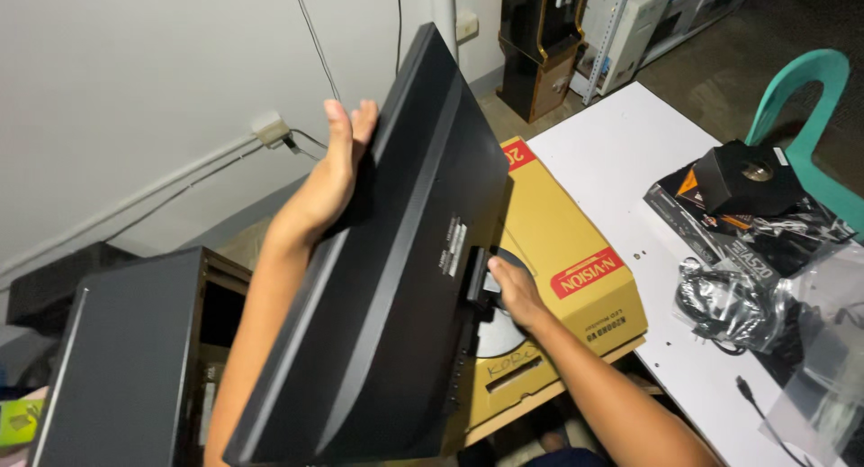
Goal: The person attaches a stand neck to the back of a monitor resting on its box, then lifts the monitor upright and places it on the workbench. They then pick up cables from the table and plug them into the ports on the back of the monitor.
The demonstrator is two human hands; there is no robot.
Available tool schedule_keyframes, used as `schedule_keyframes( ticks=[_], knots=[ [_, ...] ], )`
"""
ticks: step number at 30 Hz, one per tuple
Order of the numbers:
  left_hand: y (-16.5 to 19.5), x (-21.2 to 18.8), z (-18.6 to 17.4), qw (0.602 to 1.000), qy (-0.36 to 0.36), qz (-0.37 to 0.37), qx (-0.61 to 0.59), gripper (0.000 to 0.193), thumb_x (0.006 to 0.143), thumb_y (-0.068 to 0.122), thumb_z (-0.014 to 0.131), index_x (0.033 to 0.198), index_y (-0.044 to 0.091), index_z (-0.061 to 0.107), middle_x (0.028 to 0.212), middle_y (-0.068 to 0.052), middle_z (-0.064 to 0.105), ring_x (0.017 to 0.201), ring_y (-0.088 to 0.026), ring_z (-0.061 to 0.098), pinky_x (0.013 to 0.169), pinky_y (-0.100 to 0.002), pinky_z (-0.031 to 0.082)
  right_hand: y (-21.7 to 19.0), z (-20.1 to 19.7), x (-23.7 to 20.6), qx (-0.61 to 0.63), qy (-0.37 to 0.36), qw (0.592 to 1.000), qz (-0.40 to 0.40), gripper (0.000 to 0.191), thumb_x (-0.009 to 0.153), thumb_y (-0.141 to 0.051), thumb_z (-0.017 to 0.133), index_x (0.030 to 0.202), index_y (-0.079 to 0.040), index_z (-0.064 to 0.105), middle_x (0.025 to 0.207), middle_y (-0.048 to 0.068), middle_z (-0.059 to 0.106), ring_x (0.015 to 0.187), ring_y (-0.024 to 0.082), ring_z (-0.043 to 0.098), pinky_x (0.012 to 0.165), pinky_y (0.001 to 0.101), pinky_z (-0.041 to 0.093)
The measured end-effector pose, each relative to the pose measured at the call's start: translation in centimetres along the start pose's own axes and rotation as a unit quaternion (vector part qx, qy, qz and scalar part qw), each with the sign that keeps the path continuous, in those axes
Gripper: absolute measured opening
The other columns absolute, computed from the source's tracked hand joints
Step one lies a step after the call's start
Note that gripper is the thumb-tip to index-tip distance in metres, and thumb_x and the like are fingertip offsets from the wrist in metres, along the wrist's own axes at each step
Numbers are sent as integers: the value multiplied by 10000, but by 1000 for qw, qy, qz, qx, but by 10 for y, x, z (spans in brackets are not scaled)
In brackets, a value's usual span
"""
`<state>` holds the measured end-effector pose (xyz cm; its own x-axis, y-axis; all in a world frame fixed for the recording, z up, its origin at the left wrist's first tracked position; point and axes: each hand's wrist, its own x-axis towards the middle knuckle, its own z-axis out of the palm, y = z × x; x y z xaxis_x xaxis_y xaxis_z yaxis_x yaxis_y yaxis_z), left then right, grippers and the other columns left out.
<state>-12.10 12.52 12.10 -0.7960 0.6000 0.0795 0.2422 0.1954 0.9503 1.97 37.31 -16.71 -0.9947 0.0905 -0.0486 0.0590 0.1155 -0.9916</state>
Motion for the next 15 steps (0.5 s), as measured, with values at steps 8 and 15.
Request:
schedule_keyframes(
  ticks=[8,15],
  knots=[
    [23,-2,10,991,10,-25,134,972,944,713,32,1607,11,141,1729,-96,95,1606,-199,14,1251,-334,-10,6,-23,4,48,-165,984,49,637,1034,-532,397,1295,-16,663,1215,71,738,1155,163,660,1019,310,486],
    [27,1,21,981,19,-16,192,907,992,664,84,1611,5,149,1722,-142,75,1598,-223,-55,1248,-378,-35,8,-43,10,164,-285,938,110,499,1000,-512,574,1080,-34,692,987,21,704,920,98,636,848,282,523]
  ],
)
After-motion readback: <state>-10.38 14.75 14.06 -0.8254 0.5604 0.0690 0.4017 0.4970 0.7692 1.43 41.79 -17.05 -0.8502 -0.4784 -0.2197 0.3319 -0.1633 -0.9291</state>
